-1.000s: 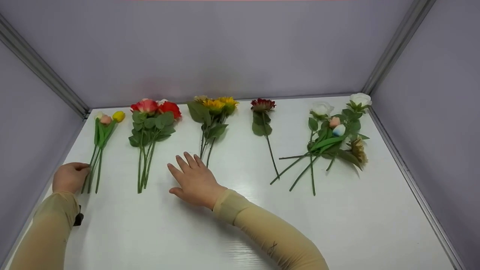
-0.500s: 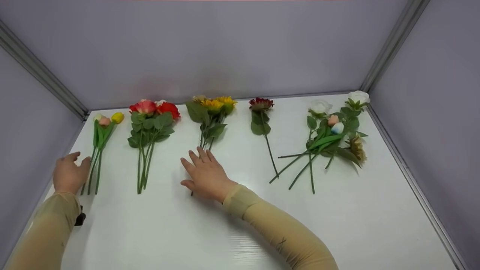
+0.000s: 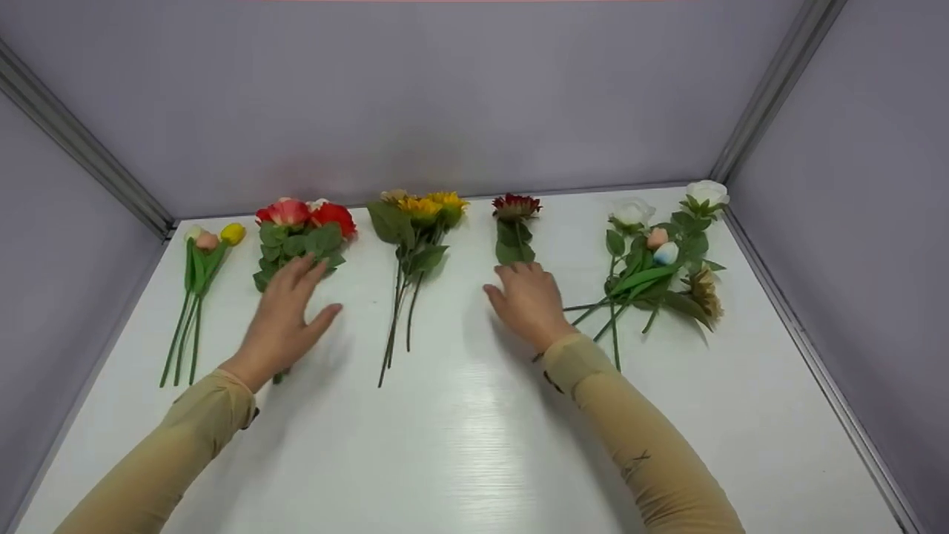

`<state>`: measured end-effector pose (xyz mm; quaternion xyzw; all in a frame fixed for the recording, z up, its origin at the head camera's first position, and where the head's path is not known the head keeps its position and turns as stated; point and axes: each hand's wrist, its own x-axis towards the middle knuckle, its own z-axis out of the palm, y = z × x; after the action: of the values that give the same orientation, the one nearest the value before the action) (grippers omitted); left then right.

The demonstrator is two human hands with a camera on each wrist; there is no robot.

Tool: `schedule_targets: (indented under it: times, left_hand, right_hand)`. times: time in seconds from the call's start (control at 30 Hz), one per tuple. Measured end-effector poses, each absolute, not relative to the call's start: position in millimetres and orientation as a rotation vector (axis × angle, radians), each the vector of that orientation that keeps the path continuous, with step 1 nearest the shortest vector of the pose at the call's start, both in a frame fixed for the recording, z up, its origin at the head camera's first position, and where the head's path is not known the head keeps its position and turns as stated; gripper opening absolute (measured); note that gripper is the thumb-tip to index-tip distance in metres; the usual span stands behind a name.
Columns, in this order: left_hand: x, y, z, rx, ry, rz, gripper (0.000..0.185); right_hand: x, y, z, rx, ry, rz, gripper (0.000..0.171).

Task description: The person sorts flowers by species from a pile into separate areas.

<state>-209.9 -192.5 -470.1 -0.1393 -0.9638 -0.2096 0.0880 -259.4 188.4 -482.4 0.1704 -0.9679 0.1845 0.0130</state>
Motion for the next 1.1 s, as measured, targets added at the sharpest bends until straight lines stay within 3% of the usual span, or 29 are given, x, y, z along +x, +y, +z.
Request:
schedule_targets:
  times: [0.2, 0.43, 0.8, 1.1]
  left_hand:
    - [-187.5, -124.0, -466.7, -0.857, -2.842, -0.449, 0.07]
    - [-166.2, -58.3, -473.5, -1.176, -2.779, -0.319, 0.067]
    - [-150.0, 28.1, -495.3, -1.43, -2.785, -0.16, 0.066]
    - [-143.9, 48.3, -498.4, -1.483, -2.739, -0.161, 0.065]
  right_hand:
    - [-265.9, 257.4, -475.2, 0.318, -3.003, 0.715, 0.033]
    - [-265.6, 314.8, -459.3, 0.139, -3.197, 0.7, 0.028]
    - [-263.9, 321.4, -452.0, -0.139, -3.445, 0.748, 0.041]
    - [-264.5, 321.1, -463.0, -0.32, -3.428, 0.747, 0.043]
